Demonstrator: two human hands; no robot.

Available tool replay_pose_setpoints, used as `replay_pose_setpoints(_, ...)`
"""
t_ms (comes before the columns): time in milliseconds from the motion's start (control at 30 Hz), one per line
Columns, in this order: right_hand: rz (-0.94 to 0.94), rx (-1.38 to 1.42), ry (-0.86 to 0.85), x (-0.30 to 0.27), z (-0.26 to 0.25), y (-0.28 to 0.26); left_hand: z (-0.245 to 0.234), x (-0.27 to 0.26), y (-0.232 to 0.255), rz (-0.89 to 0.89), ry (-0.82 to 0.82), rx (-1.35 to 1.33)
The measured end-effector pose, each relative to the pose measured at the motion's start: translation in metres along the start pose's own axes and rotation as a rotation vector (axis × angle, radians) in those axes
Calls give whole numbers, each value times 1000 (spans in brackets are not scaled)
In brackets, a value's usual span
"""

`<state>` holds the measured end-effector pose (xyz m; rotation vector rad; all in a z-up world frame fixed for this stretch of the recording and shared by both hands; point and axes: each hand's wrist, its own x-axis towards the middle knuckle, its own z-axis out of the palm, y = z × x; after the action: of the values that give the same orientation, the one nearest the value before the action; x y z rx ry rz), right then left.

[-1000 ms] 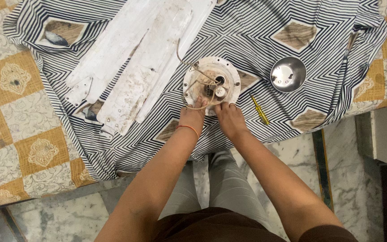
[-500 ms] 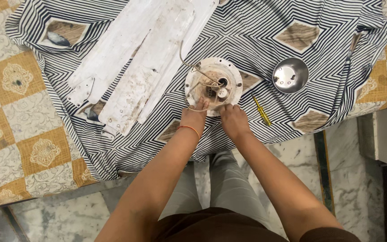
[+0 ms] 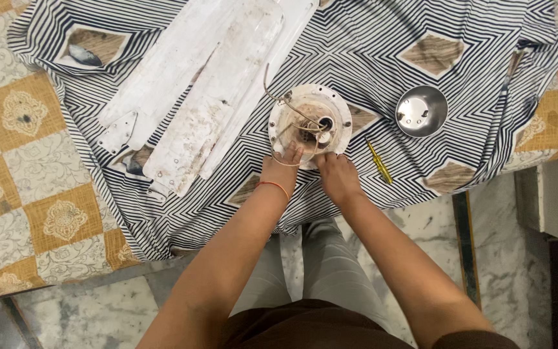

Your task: The person disassembles and reassembles the central hub of an electric fan. They remove the top cap, unscrew and remove the central rod, place the cap aside, then reinsert the rod and tighten it back into place using a screwdriver.

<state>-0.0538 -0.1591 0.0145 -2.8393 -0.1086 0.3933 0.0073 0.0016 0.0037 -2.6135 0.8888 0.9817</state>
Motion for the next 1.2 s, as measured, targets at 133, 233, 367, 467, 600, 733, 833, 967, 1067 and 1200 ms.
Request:
replay_pose_setpoints(133,63,54,29,-13,-28,7,5,4,-2,-1,-2,13)
replay_pose_setpoints(233,290,191,-92,-13,-29,2,11,3,-1,-6,37,2)
replay_pose_setpoints(367,364,237,-91,-1,-11,-8,13,3,-4,-10,50,-44)
replay_pose_setpoints(467,450,327,32,-16,-3,0,17,4,-4,5,44,-52)
replay_pose_setpoints(600,557,166,308,-44,3,37,24,5,-7,11,150,-20)
replay_pose_setpoints(733,760,-48,133,-54,23,78,22,4,-6,11,132,-17)
replay_pose_setpoints(833,748,9,-30,-49,40,99,8,-1,-8,0,85,-106)
replay_pose_setpoints(967,692,130,24,-42,39,101,-20,-21,-9,32,75,-172)
replay_pose_setpoints(1067,644,369,127,-48,11,82,-41,-53,-2,204,263,-145)
replay_pose_setpoints(1200,642,495,153,-66,-34,31,-85,-89,13,537,775,-43)
